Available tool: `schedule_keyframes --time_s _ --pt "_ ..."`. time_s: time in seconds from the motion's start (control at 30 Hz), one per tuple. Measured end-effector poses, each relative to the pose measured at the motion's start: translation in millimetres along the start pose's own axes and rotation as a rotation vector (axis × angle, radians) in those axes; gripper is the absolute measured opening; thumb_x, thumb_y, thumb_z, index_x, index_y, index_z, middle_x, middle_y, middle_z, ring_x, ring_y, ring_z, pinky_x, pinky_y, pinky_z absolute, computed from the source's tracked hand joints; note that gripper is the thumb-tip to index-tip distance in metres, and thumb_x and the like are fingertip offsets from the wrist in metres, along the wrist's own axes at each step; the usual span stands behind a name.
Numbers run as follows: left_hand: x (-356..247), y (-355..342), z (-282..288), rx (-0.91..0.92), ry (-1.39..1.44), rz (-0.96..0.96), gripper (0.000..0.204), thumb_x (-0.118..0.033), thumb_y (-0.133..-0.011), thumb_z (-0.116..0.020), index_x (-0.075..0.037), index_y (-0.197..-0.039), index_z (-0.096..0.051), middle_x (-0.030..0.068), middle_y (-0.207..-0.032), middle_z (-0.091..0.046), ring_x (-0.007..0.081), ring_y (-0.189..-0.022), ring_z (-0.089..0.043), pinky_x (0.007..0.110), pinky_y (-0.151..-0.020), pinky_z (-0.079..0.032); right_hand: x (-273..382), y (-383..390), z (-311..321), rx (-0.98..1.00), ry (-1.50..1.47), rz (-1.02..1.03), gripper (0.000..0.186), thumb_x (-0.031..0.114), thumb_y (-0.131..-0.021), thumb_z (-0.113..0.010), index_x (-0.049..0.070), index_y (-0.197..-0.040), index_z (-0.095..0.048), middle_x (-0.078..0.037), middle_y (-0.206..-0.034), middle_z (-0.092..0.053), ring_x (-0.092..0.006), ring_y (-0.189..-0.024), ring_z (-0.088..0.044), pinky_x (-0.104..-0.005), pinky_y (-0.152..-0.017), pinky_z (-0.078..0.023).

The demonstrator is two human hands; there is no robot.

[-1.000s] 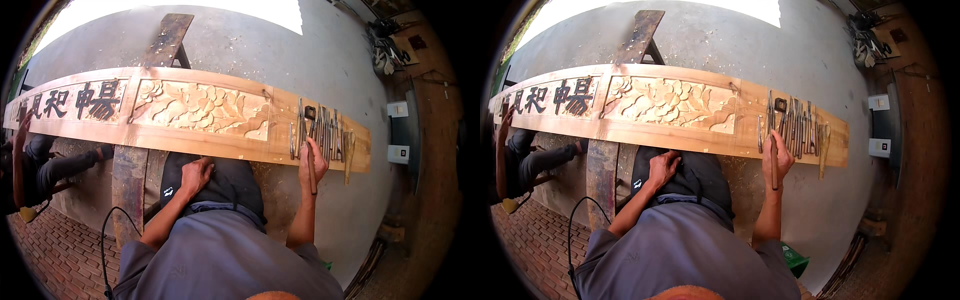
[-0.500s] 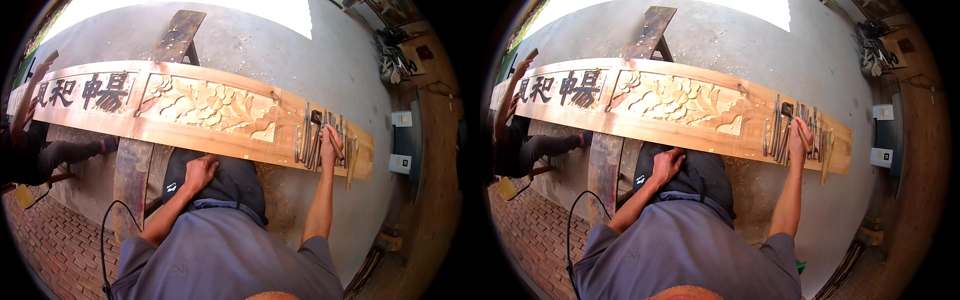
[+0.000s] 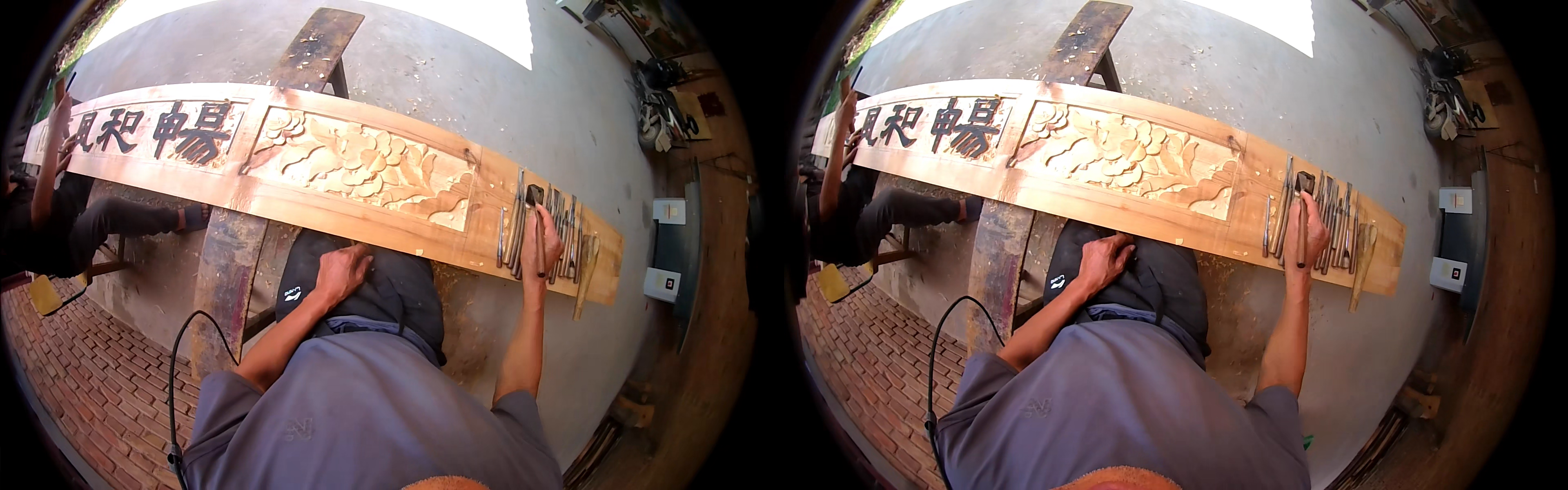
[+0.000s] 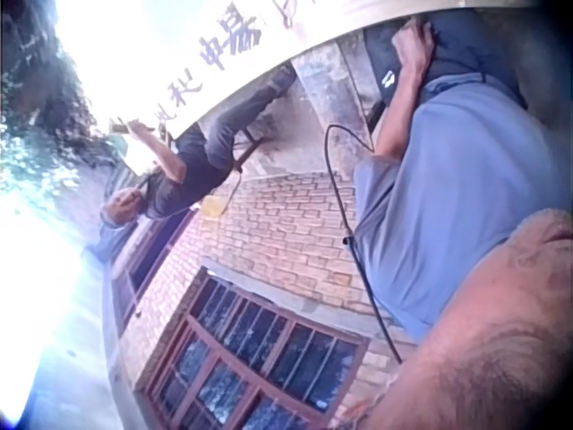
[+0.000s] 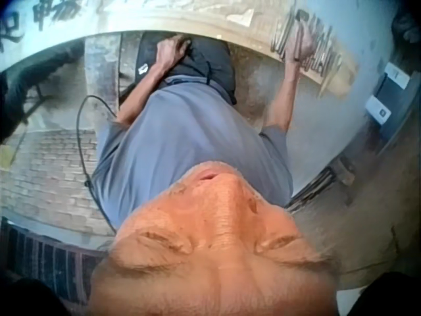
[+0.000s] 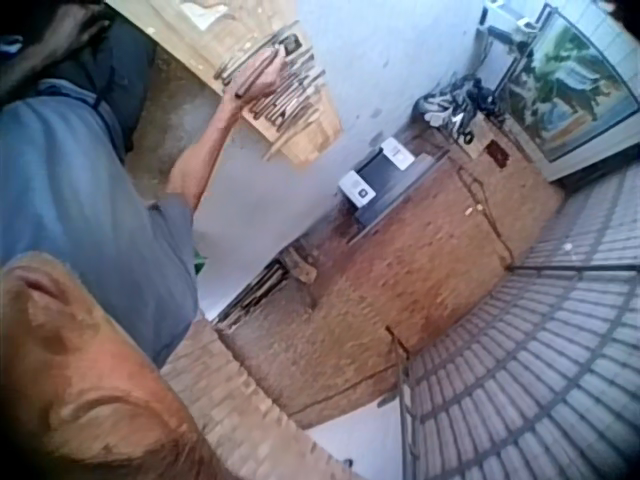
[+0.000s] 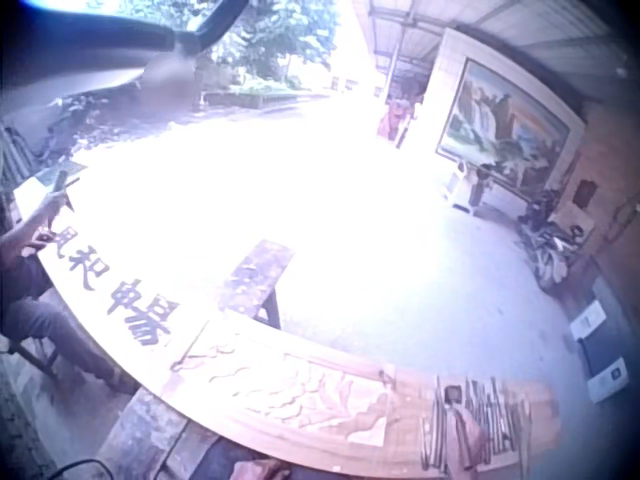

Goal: The person carves floral patterns into a wooden board using a chisel and a wooden mallet. They position the chisel against the wood and tap it with the mallet to remove shavings and refine the design.

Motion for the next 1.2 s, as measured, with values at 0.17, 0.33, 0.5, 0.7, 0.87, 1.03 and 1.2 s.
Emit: schedule_keyframes --time_s 0.17,0.33,0.5,0.7,0.87,1.03,1.2 --pt "-23.0 4.9 13.9 -0.164 0.046 -0.186 0.026 -0.009 -0.096 -0.080 -0.008 -0.122 -0.077 0.0172 -0.089 -0.077 0.0379 -0.082 -0.077 0.047 -0.071 -0.060 107.6 87.0 -23.6 0.092 -0.223 0.429 0.035 0.006 -0.096 -0.084 0.003 -0.130 -0.078 -0.020 -0.113 -0.083 -0.0338 -0.089 -0.082 -0.0394 -0.077 -0.063" --pt "-56.2 -2.4 27.1 -0.283 0.143 -0.325 0.043 0.002 -0.094 -0.079 -0.003 -0.136 -0.072 0.0145 -0.091 -0.079 0.0325 -0.081 -0.080 0.039 -0.072 -0.063 167.6 152.4 -47.7 0.267 -0.317 0.667 0.040 0.010 -0.087 -0.089 0.005 -0.126 -0.080 -0.015 -0.123 -0.081 -0.0315 -0.088 -0.080 -0.0399 -0.080 -0.065" --pt "-49.5 -2.1 40.0 -0.292 0.119 -0.381 0.040 0.005 -0.088 -0.079 -0.003 -0.128 -0.076 0.0119 -0.093 -0.081 0.0319 -0.083 -0.081 0.038 -0.075 -0.064 187.7 170.2 -55.7 0.296 -0.461 0.621 0.042 0.010 -0.086 -0.089 0.004 -0.127 -0.079 -0.016 -0.120 -0.082 -0.0320 -0.092 -0.082 -0.0401 -0.080 -0.065" --pt "-26.3 -9.0 63.3 -0.420 0.026 -0.292 0.031 -0.001 -0.091 -0.082 -0.006 -0.121 -0.078 0.0137 -0.097 -0.082 0.0341 -0.085 -0.081 0.041 -0.073 -0.064 148.3 183.0 -69.2 0.595 -0.393 0.516 0.036 0.012 -0.089 -0.085 0.003 -0.124 -0.080 -0.019 -0.120 -0.082 -0.0393 -0.109 -0.079 -0.0467 -0.096 -0.063" --pt "-20.1 -20.5 74.9 -0.492 0.061 -0.328 0.035 -0.002 -0.092 -0.079 -0.009 -0.127 -0.077 0.0136 -0.100 -0.081 0.0356 -0.086 -0.081 0.041 -0.075 -0.066 106.2 210.6 -81.9 0.672 -0.281 0.519 0.033 0.012 -0.091 -0.082 0.000 -0.121 -0.078 -0.021 -0.133 -0.076 -0.0458 -0.127 -0.070 -0.0532 -0.111 -0.057" --pt "-19.2 -6.6 67.7 -0.506 0.033 -0.309 0.036 -0.008 -0.094 -0.081 -0.013 -0.130 -0.077 0.0124 -0.097 -0.081 0.0343 -0.083 -0.080 0.041 -0.072 -0.065 112.4 203.3 -80.2 0.583 -0.168 0.613 0.037 0.009 -0.093 -0.078 0.000 -0.129 -0.074 -0.020 -0.133 -0.073 -0.0446 -0.133 -0.066 -0.0583 -0.120 -0.049" --pt "-21.5 2.3 58.8 -0.464 0.007 -0.336 0.039 -0.006 -0.091 -0.079 -0.009 -0.130 -0.075 0.0119 -0.102 -0.081 0.0337 -0.089 -0.079 0.042 -0.073 -0.064 112.7 196.4 -75.2 0.646 -0.235 0.627 0.034 0.003 -0.094 -0.073 -0.005 -0.128 -0.074 -0.027 -0.131 -0.071 -0.0471 -0.139 -0.060 -0.0609 -0.127 -0.041"
Point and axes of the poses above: each hand's wrist, its own y-axis away from the middle knuckle, its own z-axis out of the back of the hand, x = y × z, the point moved 1 cm from there along -y, towards the middle knuckle
